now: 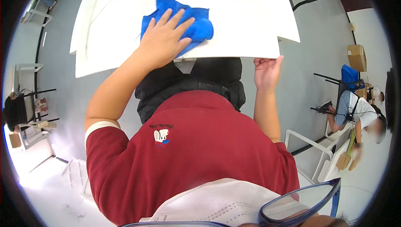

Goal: Wiping down a large white plastic surface with a blue cloth.

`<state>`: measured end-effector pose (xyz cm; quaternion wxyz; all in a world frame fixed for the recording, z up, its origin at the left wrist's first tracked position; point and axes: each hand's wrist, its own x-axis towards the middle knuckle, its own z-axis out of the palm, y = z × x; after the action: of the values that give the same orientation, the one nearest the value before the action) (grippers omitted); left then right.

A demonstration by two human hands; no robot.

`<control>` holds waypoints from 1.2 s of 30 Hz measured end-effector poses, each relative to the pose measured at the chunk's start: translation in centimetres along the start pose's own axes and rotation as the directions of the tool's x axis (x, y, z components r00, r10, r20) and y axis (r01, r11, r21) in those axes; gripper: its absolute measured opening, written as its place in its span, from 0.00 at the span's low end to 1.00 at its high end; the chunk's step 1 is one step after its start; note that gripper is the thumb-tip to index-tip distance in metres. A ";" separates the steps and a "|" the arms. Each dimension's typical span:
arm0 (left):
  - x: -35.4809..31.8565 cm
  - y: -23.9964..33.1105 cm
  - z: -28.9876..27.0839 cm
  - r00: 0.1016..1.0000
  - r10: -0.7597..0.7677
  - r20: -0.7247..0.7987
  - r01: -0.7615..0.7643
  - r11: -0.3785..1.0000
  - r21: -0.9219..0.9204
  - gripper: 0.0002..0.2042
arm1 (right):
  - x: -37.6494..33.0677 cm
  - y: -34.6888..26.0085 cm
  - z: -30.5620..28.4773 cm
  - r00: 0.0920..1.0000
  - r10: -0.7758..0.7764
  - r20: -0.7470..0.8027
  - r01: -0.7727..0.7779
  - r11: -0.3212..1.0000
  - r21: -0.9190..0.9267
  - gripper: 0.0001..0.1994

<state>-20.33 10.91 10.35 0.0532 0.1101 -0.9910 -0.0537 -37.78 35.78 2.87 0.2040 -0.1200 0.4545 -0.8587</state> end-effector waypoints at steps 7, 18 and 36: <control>-2.3 -3.5 0.7 0.979 -0.053 -0.196 0.049 0.998 -0.027 0.18 | 0.1 -0.1 -1.3 0.997 0.042 -0.061 -0.042 0.999 0.001 0.24; -10.4 -15.4 0.0 0.855 -0.463 -0.234 0.492 0.867 0.081 0.19 | 1.8 1.9 -7.5 0.954 0.053 -0.294 -0.098 0.985 -0.140 0.08; -19.2 -15.7 -3.3 -0.001 -0.615 -0.788 0.081 0.786 -0.613 0.21 | 6.8 12.7 -11.3 0.939 0.320 0.130 -0.178 0.770 -0.613 0.19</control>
<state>2.01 -0.33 9.92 0.6977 0.3539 -0.5968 -0.1782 -45.12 34.53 -13.82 0.3192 -0.2131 0.6850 -0.6192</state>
